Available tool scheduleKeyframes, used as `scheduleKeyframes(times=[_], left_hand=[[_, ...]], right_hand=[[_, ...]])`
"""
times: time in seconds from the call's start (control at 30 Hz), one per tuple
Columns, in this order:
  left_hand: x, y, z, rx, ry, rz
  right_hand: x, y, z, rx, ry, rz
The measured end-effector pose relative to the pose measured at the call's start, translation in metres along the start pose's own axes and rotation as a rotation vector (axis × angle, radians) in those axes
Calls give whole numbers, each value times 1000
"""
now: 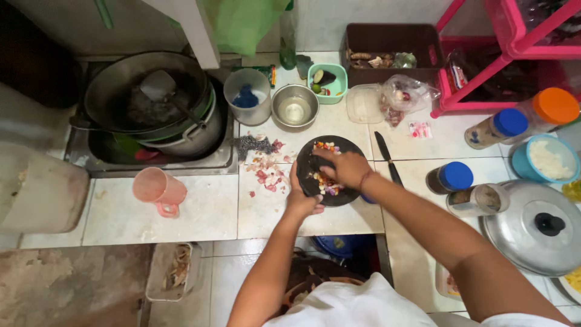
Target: The person grinds ingredients in a mortar using a pestle.
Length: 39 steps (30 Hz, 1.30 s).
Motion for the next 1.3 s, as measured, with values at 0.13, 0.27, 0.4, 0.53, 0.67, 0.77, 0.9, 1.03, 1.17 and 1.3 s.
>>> scheduleKeyframes(times=[0.13, 0.27, 0.4, 0.53, 0.67, 0.77, 0.9, 1.03, 1.17, 1.3], left_hand=[[-2, 8, 5, -11, 33, -71], [-2, 5, 2, -65, -3, -9], [-1, 2, 4, -53, -9, 8], [-5, 6, 3, -66, -28, 38], [-5, 3, 8, 8, 1, 13], [-5, 2, 4, 26, -10, 17], [-4, -3, 9, 4, -25, 78], [-8, 6, 1, -23, -30, 77], [-6, 1, 3, 56, 4, 37], [-5, 0, 5, -16, 29, 24]], right_hand=[[-1, -2, -9, -478, -165, 277], [24, 23, -40, -103, -123, -227], [7, 32, -19, -53, -264, -261], [-11, 7, 6, -3, 6, 167], [5, 20, -23, -27, -35, 131], [9, 36, -33, -29, -157, -84], [5, 28, -10, 47, -106, -97], [-2, 17, 5, -119, -88, 55], [17, 41, -31, -21, -45, -58], [3, 42, -21, 149, -150, -75]])
Point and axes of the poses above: each hand's wrist, its own z-axis towards the middle knuckle, its own x-axis out of the palm, y = z × x, the point moved 4 cm from there along z, towards the middle knuckle, and after that the axes turned 2 degrees about x, right-handed, at the moved point
